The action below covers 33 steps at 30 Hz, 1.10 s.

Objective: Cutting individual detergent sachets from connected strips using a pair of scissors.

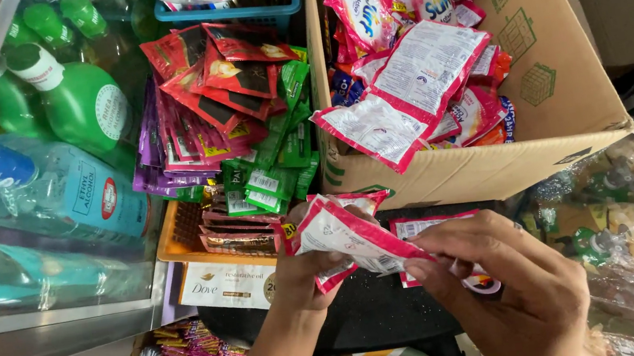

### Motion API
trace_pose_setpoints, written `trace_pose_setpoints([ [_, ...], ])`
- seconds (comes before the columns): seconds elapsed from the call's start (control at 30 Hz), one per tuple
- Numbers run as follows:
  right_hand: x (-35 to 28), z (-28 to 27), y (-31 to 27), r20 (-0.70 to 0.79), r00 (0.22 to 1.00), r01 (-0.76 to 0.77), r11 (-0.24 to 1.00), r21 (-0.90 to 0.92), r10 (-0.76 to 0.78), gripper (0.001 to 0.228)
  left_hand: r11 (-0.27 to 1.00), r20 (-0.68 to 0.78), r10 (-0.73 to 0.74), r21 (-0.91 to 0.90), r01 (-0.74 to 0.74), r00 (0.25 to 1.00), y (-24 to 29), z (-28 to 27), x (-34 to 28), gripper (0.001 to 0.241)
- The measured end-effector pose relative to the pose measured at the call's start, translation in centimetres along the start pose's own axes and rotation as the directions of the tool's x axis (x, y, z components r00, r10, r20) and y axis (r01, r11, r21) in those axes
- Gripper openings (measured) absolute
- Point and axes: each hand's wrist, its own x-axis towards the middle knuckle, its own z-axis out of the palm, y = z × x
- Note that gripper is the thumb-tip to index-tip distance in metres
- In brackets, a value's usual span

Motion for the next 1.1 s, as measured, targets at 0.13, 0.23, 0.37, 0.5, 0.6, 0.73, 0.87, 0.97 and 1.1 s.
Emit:
trace_pose_setpoints([
  [0.13, 0.0, -0.1, 0.4, -0.039, 0.998, 0.038, 0.998, -0.043, -0.039, 0.019, 0.995, 0.208, 0.049, 0.080, -0.067, 0.977, 1.0, 1.2, 1.1, 0.045],
  [0.23, 0.5, -0.4, 0.6, -0.101, 0.992, 0.067, 0.990, -0.126, -0.080, 0.018, 0.946, 0.338, 0.169, 0.208, -0.248, 0.926, 3.0, 2.9, 1.5, 0.041],
  [0.37, 1.6, -0.7, 0.9, -0.146, 0.969, 0.168, 0.964, -0.205, -0.200, 0.018, 0.726, 0.279, 0.133, 0.626, -0.285, 0.951, 5.8, 5.7, 0.7, 0.053],
  [0.5, 2.3, -0.4, 1.3, -0.139, 0.938, 0.282, 0.930, -0.236, -0.319, 0.018, 0.588, 0.309, 0.078, 0.753, -0.294, 0.948, 7.1, 10.0, 1.2, 0.051],
  [0.6, 2.1, 0.0, 2.0, -0.120, 0.916, 0.341, 0.901, -0.267, -0.382, 0.021, 0.069, 0.490, 0.111, 0.864, -0.498, 0.865, 6.6, 11.6, 1.2, 0.035],
  [0.73, 1.8, 0.2, 2.5, -0.120, 0.899, 0.370, 0.876, -0.309, -0.421, 0.024, 0.067, 0.459, 0.126, 0.880, -0.469, 0.879, 5.7, 13.1, 0.7, 0.019],
  [0.87, 1.2, -0.1, 3.0, -0.124, 0.888, 0.379, 0.858, -0.346, -0.442, 0.026, -0.054, 0.524, 0.140, 0.851, -0.522, 0.840, 5.1, 13.8, 0.3, 0.029],
  [0.97, 0.8, -0.3, 3.4, -0.118, 0.886, 0.382, 0.849, -0.365, -0.449, 0.027, -0.174, 0.551, 0.128, 0.831, -0.529, 0.825, 4.7, 13.8, 0.2, 0.035],
  [1.1, 0.4, -0.5, 3.7, -0.123, 0.883, 0.379, 0.844, -0.379, -0.452, 0.028, -0.245, 0.602, 0.136, 0.790, -0.563, 0.786, 4.3, 13.6, 0.3, 0.033],
])
